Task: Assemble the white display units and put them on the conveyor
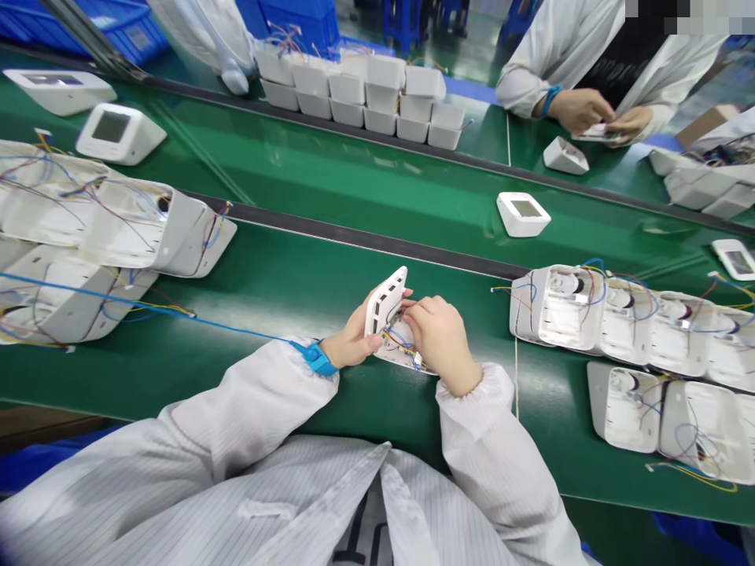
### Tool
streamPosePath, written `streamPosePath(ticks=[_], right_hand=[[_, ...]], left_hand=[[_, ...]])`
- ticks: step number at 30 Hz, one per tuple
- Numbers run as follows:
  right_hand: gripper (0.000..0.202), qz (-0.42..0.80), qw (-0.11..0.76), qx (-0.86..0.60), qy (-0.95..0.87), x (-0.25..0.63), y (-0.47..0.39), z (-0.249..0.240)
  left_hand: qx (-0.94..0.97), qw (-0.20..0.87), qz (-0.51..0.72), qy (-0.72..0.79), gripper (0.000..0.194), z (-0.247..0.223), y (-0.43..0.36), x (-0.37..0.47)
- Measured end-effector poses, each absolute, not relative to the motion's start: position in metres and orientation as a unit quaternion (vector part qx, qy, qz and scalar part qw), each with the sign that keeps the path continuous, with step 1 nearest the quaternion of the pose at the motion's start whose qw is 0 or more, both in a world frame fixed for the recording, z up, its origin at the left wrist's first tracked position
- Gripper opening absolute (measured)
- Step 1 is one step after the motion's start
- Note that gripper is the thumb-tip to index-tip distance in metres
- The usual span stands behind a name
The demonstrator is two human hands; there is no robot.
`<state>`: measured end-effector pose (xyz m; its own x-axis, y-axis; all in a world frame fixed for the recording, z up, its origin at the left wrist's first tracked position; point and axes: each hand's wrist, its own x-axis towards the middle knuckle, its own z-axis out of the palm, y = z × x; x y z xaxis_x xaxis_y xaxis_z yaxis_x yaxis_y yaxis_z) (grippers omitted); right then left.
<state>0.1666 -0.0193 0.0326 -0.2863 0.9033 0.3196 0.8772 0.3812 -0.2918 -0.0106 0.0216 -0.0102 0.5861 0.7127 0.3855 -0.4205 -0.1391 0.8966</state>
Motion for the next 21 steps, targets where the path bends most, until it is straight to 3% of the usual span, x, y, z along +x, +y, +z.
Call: streamPosePath(ticks=[21], right_hand=[[0.024,0.002,0.184,-0.569,-0.801,0.163,-0.019,0.036]], left_hand=[[0.724,0.555,0.396,0.106,0.078,0.002,0.025,-0.013]])
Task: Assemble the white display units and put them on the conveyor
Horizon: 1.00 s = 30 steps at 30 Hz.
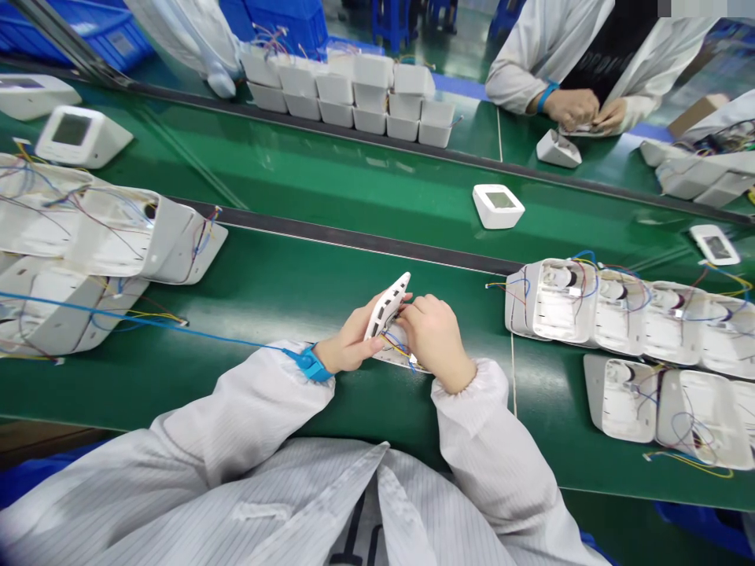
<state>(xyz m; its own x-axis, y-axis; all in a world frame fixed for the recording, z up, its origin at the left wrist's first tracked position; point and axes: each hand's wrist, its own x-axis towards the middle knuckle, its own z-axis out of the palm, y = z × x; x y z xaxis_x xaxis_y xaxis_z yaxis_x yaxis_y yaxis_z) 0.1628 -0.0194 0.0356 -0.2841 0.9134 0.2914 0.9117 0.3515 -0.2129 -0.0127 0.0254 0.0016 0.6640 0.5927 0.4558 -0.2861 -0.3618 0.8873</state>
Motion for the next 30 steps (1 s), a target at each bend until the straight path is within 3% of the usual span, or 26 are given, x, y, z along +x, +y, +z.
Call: streamPosePath(ticks=[5,12,19,24,30], right_hand=[[0.023,0.007,0.156,-0.566,-0.81,0.16,-0.02,0.038],[0.018,0.157,0.262,-0.586,-0.751,0.182,-0.02,0.045],[0.015,0.24,0.145,-0.686,-0.672,0.19,-0.017,0.045],[0.011,0.242,0.136,-0.692,-0.666,0.187,-0.014,0.043],[0.016,0.189,0.272,-0.619,-0.712,0.188,-0.026,0.061]], left_hand=[[0.717,0.56,0.404,0.097,0.078,0.002,0.027,-0.012],[0.643,0.645,0.398,0.111,0.087,-0.008,0.027,-0.013],[0.603,0.687,0.395,0.097,0.084,-0.008,0.022,-0.012],[0.604,0.687,0.394,0.096,0.085,-0.008,0.022,-0.012],[0.612,0.677,0.396,0.102,0.084,-0.006,0.023,-0.013]])
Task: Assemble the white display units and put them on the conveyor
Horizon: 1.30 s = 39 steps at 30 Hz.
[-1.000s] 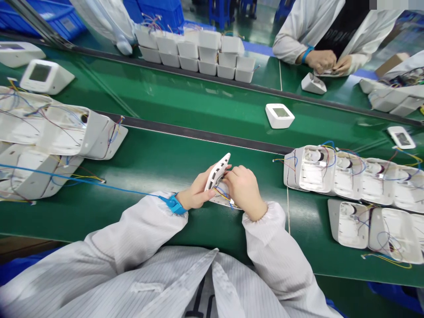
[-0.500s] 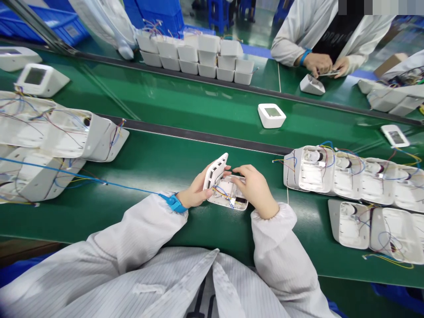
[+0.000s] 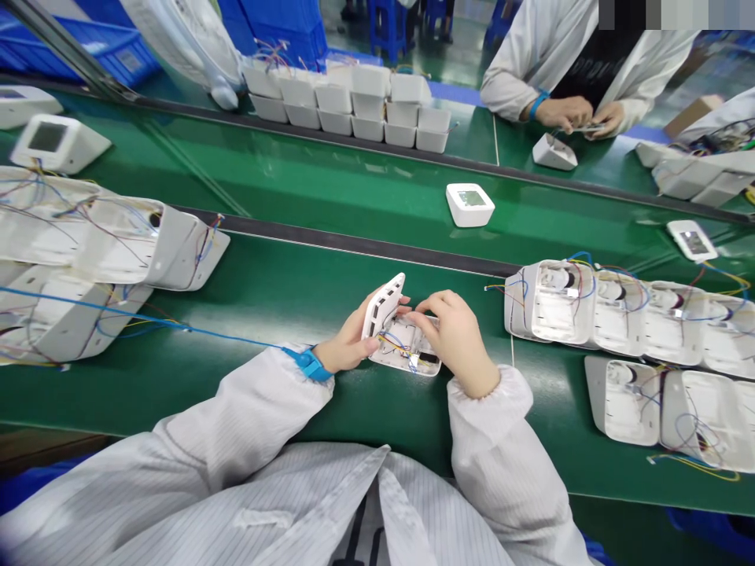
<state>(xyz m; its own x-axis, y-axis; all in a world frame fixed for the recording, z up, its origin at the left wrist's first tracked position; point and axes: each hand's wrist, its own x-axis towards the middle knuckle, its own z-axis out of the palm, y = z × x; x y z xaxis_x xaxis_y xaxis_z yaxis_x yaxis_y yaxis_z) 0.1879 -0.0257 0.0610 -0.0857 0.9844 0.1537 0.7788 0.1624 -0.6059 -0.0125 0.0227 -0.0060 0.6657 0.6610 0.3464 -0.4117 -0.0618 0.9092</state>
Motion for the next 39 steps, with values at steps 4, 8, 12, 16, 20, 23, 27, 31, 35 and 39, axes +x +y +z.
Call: streamPosePath(ticks=[4,8,12,16,20,23,27,31,35,39], right_hand=[[0.026,0.331,0.246,-0.5,-0.761,0.19,-0.037,0.077],[0.019,0.334,0.25,-0.517,-0.747,0.196,-0.037,0.074],[0.019,0.352,0.255,-0.501,-0.748,0.201,-0.034,0.068],[0.017,0.337,0.256,-0.494,-0.76,0.199,-0.032,0.063],[0.017,0.249,0.214,-0.504,-0.799,0.189,-0.028,0.056],[0.019,0.137,0.167,-0.512,-0.831,0.182,-0.025,0.053],[0.021,0.045,0.144,-0.551,-0.821,0.179,-0.025,0.05],[0.022,0.035,0.124,-0.582,-0.803,0.179,-0.027,0.047],[0.021,0.044,0.109,-0.605,-0.788,0.178,-0.028,0.044],[0.012,0.096,0.115,-0.62,-0.771,0.18,-0.025,0.039]], left_hand=[[0.624,0.666,0.394,0.108,0.085,-0.005,0.023,-0.012],[0.638,0.654,0.391,0.107,0.087,-0.001,0.024,-0.011],[0.653,0.64,0.39,0.106,0.087,0.002,0.025,-0.01],[0.659,0.632,0.394,0.106,0.087,0.001,0.025,-0.01],[0.665,0.624,0.398,0.099,0.086,0.001,0.025,-0.01],[0.702,0.59,0.386,0.1,0.09,0.002,0.026,-0.011],[0.754,0.524,0.376,0.121,0.092,0.002,0.026,-0.013],[0.777,0.477,0.388,0.135,0.093,0.001,0.025,-0.012],[0.799,0.403,0.417,0.16,0.093,0.0,0.025,-0.011],[0.853,0.345,0.366,0.14,0.09,0.008,0.028,-0.012]])
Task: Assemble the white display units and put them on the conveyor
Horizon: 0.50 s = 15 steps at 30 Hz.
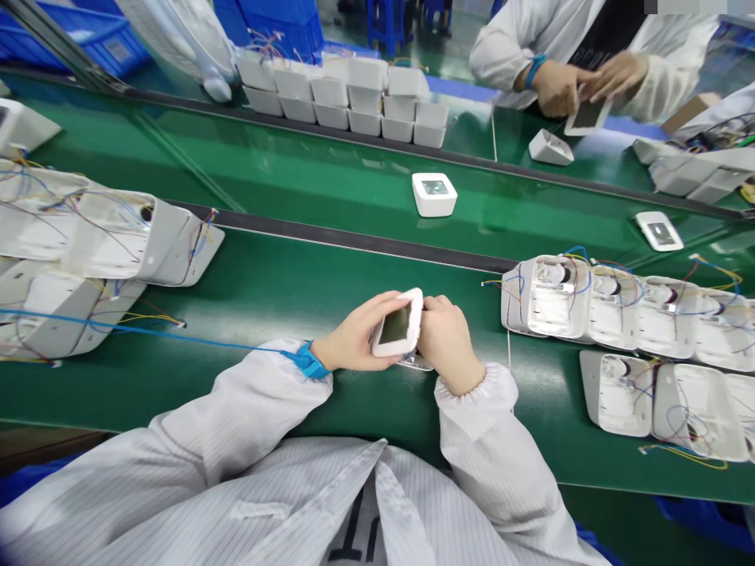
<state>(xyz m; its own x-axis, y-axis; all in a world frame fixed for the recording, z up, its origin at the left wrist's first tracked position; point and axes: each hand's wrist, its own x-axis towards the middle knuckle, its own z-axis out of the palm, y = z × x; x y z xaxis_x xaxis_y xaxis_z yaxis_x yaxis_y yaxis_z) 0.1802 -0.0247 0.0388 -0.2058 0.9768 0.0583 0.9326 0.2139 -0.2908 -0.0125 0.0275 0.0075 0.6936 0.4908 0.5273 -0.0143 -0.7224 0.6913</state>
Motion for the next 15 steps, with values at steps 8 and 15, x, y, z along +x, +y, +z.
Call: streamPosePath(ticks=[8,15], right_hand=[[0.021,0.47,0.26,-0.54,-0.648,0.226,-0.012,0.049],[0.036,0.475,0.415,-0.613,-0.475,0.189,-0.01,0.037]], left_hand=[[0.928,0.28,0.207,0.131,0.088,0.018,0.032,-0.014],[0.927,0.287,0.178,0.161,0.094,0.012,0.031,-0.013]])
